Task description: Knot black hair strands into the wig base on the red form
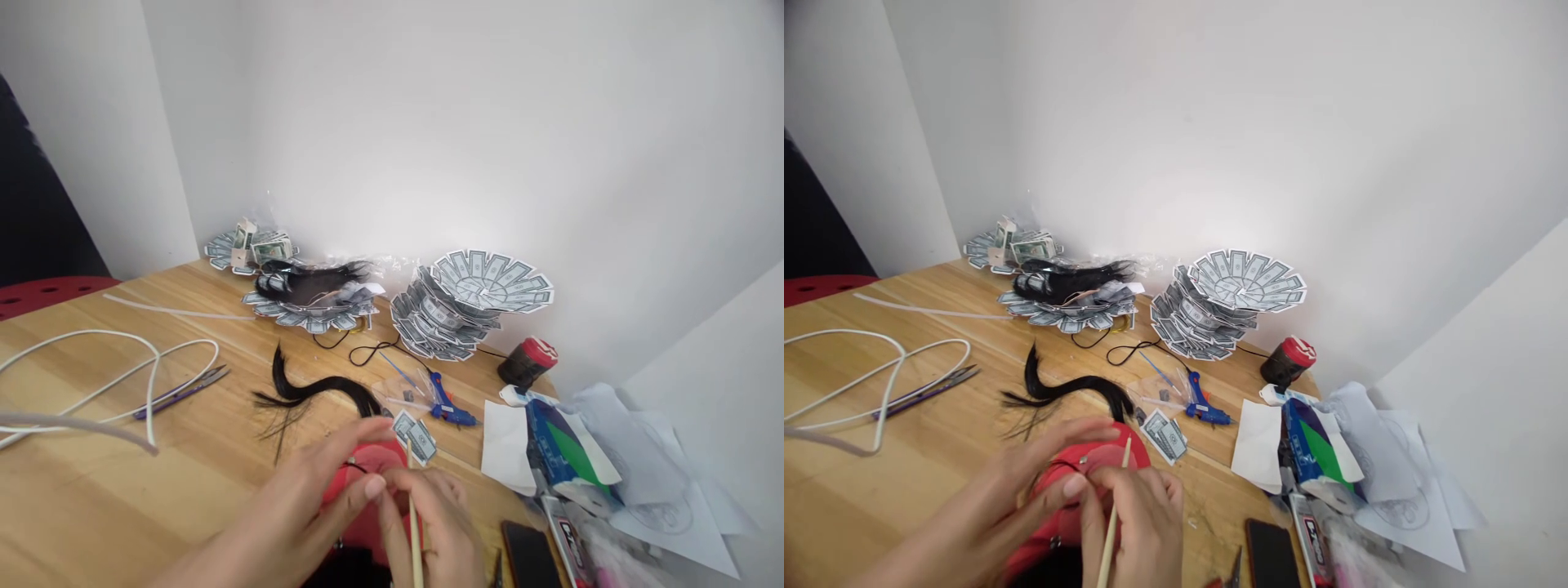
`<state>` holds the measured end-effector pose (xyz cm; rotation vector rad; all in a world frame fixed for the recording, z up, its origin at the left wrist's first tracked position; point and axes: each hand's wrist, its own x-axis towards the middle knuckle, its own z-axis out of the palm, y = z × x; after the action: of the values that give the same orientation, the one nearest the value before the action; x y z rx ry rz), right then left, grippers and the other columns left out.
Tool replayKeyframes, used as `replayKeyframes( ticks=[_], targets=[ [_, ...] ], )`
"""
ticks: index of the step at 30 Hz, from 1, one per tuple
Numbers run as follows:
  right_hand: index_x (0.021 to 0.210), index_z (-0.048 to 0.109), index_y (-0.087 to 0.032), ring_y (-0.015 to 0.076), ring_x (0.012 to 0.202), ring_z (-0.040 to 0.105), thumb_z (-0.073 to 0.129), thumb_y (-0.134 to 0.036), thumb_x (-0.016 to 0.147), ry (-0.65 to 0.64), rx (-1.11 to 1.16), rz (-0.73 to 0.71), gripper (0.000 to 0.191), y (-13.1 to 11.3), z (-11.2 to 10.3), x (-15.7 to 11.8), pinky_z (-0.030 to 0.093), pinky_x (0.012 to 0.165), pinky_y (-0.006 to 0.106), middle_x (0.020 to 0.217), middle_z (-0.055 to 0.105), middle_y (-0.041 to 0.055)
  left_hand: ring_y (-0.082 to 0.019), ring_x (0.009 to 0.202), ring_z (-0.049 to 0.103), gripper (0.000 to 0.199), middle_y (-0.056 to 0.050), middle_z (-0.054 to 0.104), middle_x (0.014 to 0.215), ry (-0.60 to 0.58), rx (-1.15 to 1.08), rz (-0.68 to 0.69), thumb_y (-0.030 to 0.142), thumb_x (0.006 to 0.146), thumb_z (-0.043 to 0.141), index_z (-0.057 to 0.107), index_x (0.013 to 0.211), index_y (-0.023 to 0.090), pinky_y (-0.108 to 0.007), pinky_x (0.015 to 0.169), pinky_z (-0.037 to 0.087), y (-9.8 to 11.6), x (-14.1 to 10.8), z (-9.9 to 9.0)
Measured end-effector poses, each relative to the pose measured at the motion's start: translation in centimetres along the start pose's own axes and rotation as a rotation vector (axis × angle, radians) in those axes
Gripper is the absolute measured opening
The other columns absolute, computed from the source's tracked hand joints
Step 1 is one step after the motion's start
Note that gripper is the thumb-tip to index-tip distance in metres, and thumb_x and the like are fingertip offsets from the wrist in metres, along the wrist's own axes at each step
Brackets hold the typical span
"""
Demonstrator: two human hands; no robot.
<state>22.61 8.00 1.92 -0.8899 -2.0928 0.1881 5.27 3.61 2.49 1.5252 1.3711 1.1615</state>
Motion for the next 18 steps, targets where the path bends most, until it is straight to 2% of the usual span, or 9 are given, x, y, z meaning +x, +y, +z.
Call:
replayKeyframes(
  ticks=[3, 7, 10, 14, 16, 18],
  targets=[
    [0.094, 0.07, -0.027, 0.0166, 0.061, 0.072, 0.06, -0.03, 0.1, 0.003, -0.032, -0.005, 0.012, -0.5, -0.5, -0.1, 0.052, 0.066, 0.029, 0.073, 0.077, -0.0036, -0.018, 0.12, 0.065, 0.033, 0.001, 0.07, 0.13, -0.12, -0.104, 0.046, 0.045, 0.107, 0.05, 0.06, 0.137, 0.034, -0.023, 0.101, 0.049, 0.5, -0.3, 0.9],
    [0.09, 0.071, -0.028, 0.0183, 0.066, 0.071, 0.058, -0.032, 0.101, -0.029, -0.004, 0.158, 0.017, -1.5, -1.8, -0.3, 0.054, 0.07, 0.031, 0.075, 0.076, -0.0022, -0.015, 0.104, 0.069, 0.025, 0.004, 0.075, 0.111, -0.101, -0.083, 0.122, 0.032, 0.109, 0.044, 0.068, 0.117, 0.031, -0.02, 0.091, 0.051, 1.3, -0.3, 1.0],
    [0.083, 0.071, -0.028, 0.0196, 0.07, 0.072, 0.058, -0.037, 0.1, -0.103, 0.083, 0.317, 0.023, -2.2, -2.5, -0.4, 0.055, 0.072, 0.03, 0.073, 0.074, -0.0017, -0.013, 0.086, 0.067, 0.024, 0.003, 0.071, 0.095, -0.098, 0.047, 0.226, 0.017, 0.104, 0.043, 0.065, 0.097, 0.025, -0.018, 0.08, 0.051, 1.9, -0.1, 0.4],
    [0.078, 0.069, -0.028, 0.0231, 0.077, 0.073, 0.055, -0.047, 0.1, -0.088, 0.172, 0.513, 0.032, -3.0, -2.5, -0.7, 0.057, 0.078, 0.032, 0.064, 0.069, -0.0009, -0.015, 0.085, 0.064, 0.026, 0.0, 0.066, 0.092, -0.164, 0.226, 0.324, 0.01, 0.1, 0.039, 0.061, 0.093, 0.021, -0.019, 0.081, 0.049, 2.3, -0.4, -0.3],
    [0.077, 0.068, -0.027, 0.0231, 0.076, 0.074, 0.056, -0.049, 0.099, -0.115, 0.248, 0.547, 0.034, -3.1, -2.7, -0.7, 0.058, 0.078, 0.031, 0.06, 0.068, -0.0012, -0.016, 0.082, 0.062, 0.028, -0.001, 0.063, 0.092, -0.204, 0.296, 0.322, 0.009, 0.1, 0.038, 0.062, 0.093, 0.022, -0.021, 0.076, 0.049, 2.2, -0.7, -0.5],
    [0.082, 0.07, -0.027, 0.0209, 0.071, 0.075, 0.056, -0.048, 0.099, -0.145, 0.345, 0.569, 0.03, -2.9, -3.1, -0.8, 0.059, 0.073, 0.028, 0.062, 0.071, -0.0015, -0.016, 0.086, 0.063, 0.031, -0.001, 0.062, 0.101, -0.18, 0.365, 0.325, 0.007, 0.098, 0.036, 0.062, 0.095, 0.024, -0.022, 0.076, 0.048, 1.9, -1.0, -0.9]
  ],
)
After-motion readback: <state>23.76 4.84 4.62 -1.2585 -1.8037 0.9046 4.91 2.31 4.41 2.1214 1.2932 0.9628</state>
